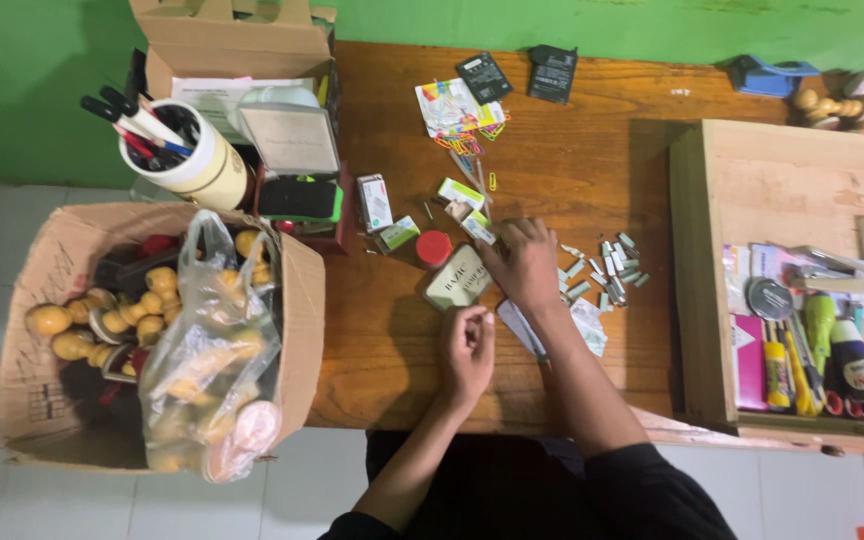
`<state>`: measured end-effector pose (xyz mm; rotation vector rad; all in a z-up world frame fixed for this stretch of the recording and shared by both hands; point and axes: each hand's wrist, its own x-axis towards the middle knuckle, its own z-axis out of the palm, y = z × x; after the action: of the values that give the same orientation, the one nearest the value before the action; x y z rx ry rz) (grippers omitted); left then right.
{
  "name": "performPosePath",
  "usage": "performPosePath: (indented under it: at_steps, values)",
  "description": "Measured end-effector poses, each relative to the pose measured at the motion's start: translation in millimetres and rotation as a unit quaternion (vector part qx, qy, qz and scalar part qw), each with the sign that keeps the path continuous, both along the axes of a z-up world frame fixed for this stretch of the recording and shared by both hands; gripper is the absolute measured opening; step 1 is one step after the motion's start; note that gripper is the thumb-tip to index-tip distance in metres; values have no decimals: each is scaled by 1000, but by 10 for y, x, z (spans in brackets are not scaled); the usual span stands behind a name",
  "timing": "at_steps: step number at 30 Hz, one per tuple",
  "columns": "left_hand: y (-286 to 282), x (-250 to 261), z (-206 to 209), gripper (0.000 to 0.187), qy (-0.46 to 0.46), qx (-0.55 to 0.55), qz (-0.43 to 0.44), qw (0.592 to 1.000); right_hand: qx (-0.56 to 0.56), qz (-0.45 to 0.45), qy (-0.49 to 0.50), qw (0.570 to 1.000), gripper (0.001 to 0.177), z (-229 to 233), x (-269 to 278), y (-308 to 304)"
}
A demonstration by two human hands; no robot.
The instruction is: The person organizes small stationery items on a wooden table. They pick up and place various items like paper clips, staples, and small boxes into a wooden crate. The person also handles a small rectangular object, possibly a stamp pad, and arranges it among other items.
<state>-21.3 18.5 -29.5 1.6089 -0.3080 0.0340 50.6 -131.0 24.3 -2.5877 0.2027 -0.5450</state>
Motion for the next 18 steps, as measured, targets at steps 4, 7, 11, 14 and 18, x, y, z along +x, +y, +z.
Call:
performPosePath:
  at_steps: [4,7,11,14,18]
  values:
    - [-9,16,-132,15,81,10,-3,997,79,-37,2,996,30,10,-389,14]
    - [38,33,-145,19,37,21,23,999,117,-60,10,991,30,-1,-688,9]
    - [208,226,50,24,-109,144,110,977,125,-81,15,989,30,-40,-829,-44]
    - [325,381,215,32,-128,248,135,951,139,-78,16,987,29,-5,-800,-13]
    - [390,486,276,45,-72,261,114,956,96,-37,-24,994,26,50,-690,128]
